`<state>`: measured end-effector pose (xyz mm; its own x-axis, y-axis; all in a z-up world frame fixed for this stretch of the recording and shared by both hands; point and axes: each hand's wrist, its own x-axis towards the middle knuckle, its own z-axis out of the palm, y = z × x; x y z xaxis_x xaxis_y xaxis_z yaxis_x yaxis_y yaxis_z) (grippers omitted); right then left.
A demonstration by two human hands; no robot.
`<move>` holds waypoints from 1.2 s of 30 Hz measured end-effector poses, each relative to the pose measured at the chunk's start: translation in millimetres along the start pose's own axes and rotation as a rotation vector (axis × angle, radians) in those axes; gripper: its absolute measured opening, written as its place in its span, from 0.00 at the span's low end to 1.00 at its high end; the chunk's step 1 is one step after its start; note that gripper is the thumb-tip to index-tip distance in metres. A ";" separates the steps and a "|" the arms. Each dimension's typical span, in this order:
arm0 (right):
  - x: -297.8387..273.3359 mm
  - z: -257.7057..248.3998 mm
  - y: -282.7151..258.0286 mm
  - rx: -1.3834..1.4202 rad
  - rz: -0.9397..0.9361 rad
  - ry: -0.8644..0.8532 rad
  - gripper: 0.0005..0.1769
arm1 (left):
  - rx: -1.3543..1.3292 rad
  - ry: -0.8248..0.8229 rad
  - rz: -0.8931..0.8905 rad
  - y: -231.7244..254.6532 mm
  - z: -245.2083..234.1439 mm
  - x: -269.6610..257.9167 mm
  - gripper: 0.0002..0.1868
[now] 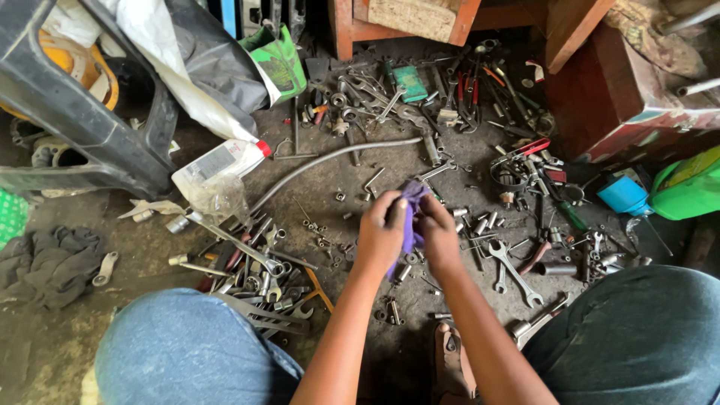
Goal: The person sits on the floor and wipes a small metal part and a wrench with a purple cloth. They rotate the parts to clean different sides and then place them back on the floor among other scattered tools.
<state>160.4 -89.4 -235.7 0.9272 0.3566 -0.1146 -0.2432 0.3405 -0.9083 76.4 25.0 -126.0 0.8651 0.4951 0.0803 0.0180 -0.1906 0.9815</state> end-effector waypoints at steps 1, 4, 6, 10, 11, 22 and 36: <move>-0.7 1.9 10.9 -0.024 0.006 0.052 0.24 | 0.107 -0.087 -0.015 14.0 -0.6 -4.2 0.11; -5.7 -19.4 47.0 0.254 0.071 -0.010 0.19 | 0.421 -0.347 0.037 50.6 0.3 -19.5 0.11; -11.2 -26.2 75.4 0.603 -0.170 -0.224 0.26 | 0.617 -0.513 0.209 65.8 7.8 -30.6 0.10; -23.5 -43.1 80.3 0.755 -0.155 -0.300 0.21 | 0.694 -0.589 0.290 84.6 15.4 -40.0 0.09; -24.5 -48.1 73.8 0.727 -0.085 -0.263 0.20 | 0.688 -0.618 0.272 89.3 14.7 -41.0 0.09; 35.9 -83.9 15.6 0.001 0.055 0.291 0.09 | 0.888 -0.739 -0.122 97.9 -17.6 -44.9 0.09; 49.8 -167.4 -70.5 -2.071 -0.436 0.311 0.15 | 1.011 -0.513 -0.231 35.1 -16.8 -29.1 0.19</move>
<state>271.4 -241.3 -244.8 0.8806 0.3477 0.3219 0.3273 -0.9376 0.1175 43.4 18.1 -91.0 0.8865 0.2483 -0.3906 0.3946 -0.8464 0.3575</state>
